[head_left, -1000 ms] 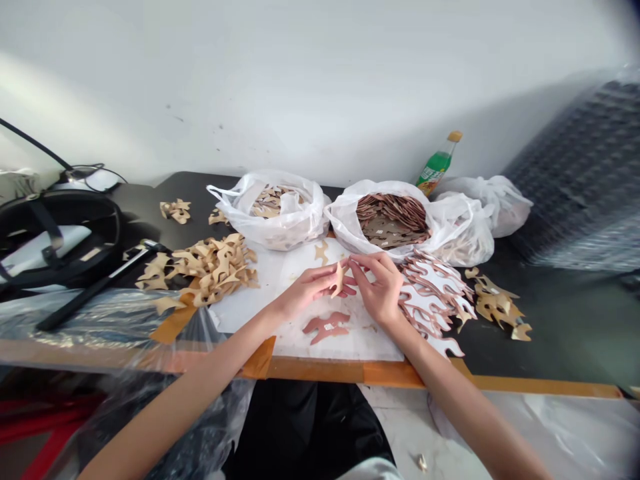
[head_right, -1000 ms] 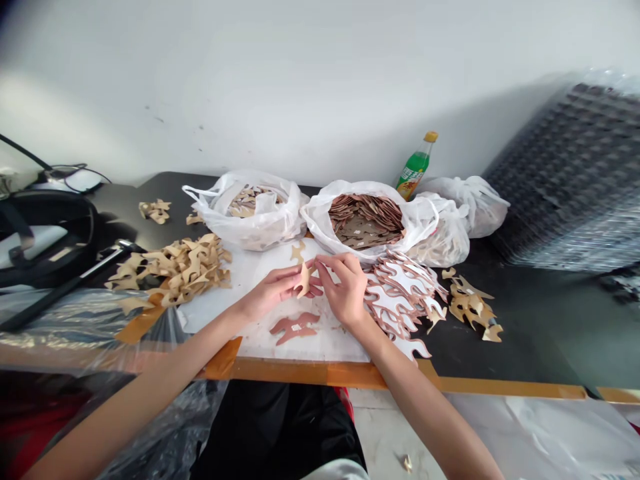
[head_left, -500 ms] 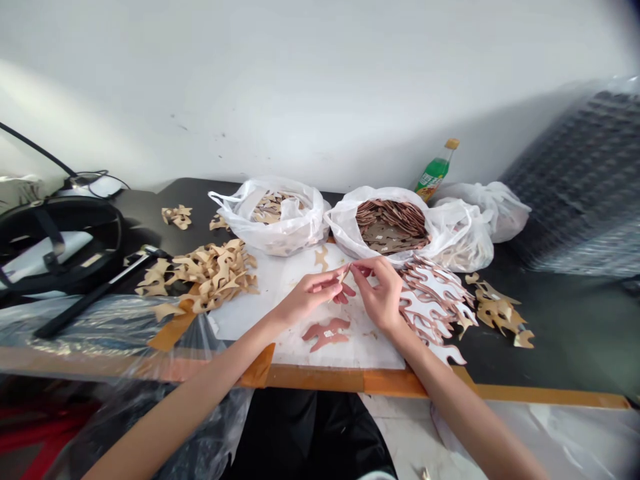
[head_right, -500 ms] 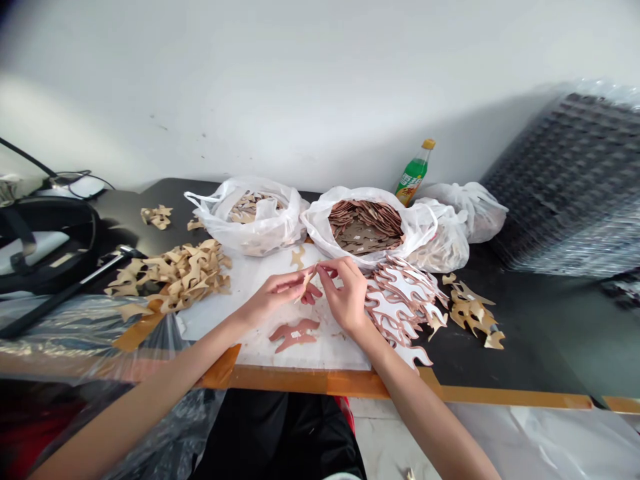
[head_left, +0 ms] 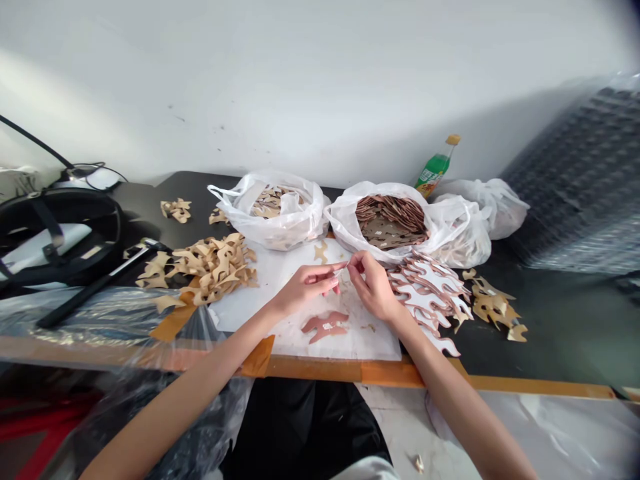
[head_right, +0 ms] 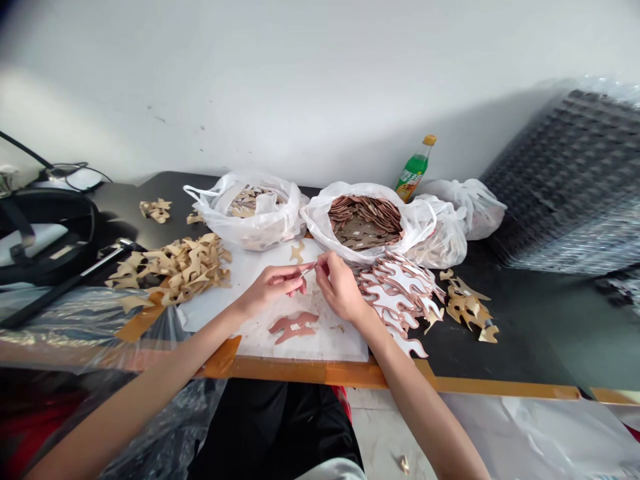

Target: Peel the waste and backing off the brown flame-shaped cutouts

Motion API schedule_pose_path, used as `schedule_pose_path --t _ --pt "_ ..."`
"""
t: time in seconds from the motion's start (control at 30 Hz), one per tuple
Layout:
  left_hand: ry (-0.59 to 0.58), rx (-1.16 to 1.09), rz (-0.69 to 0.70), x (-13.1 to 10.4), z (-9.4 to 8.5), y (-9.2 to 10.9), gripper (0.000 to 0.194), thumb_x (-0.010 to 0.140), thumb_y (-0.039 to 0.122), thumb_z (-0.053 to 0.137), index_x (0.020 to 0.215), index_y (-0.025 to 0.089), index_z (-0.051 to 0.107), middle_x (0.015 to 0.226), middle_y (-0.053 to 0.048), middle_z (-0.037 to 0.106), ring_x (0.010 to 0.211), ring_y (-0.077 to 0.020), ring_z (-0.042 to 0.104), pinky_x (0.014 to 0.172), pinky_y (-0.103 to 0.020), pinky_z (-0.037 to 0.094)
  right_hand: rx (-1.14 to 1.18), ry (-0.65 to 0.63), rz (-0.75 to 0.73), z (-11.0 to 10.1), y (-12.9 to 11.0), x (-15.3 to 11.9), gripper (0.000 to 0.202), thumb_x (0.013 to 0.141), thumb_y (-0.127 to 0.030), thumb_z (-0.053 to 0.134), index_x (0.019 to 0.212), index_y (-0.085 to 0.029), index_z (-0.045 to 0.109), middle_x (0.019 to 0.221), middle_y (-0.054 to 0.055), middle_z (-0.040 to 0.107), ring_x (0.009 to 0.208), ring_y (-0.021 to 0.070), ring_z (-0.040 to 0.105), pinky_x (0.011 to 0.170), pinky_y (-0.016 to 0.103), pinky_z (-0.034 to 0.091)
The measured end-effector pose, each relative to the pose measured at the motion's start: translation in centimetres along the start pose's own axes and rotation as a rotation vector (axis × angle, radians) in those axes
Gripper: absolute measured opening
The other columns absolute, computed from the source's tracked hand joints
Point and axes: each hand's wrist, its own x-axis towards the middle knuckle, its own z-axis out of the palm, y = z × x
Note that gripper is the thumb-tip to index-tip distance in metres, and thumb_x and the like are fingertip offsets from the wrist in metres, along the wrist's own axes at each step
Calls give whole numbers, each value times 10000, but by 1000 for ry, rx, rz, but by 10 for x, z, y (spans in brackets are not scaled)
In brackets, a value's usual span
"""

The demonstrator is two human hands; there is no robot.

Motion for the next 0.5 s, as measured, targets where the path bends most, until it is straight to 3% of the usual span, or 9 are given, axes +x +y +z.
schedule_pose_path --t 0.23,0.5 --pt "40 -89 1 1 0 0 482 956 415 694 1361 155 721 836 -40 680 767 -165 563 735 -297 446 -47 134 -16 1 -1 -2 86 1040 -272 554 968 -227 546 841 3 585 747 174 541 709 317 454" --pt "18 -109 4 2 1 -2 314 958 421 684 1073 155 805 858 -62 697 794 -176 586 747 -298 458 -117 130 -58 1 -1 -2 83 1046 -273 549 980 -224 565 858 20 631 765 183 579 711 331 476"
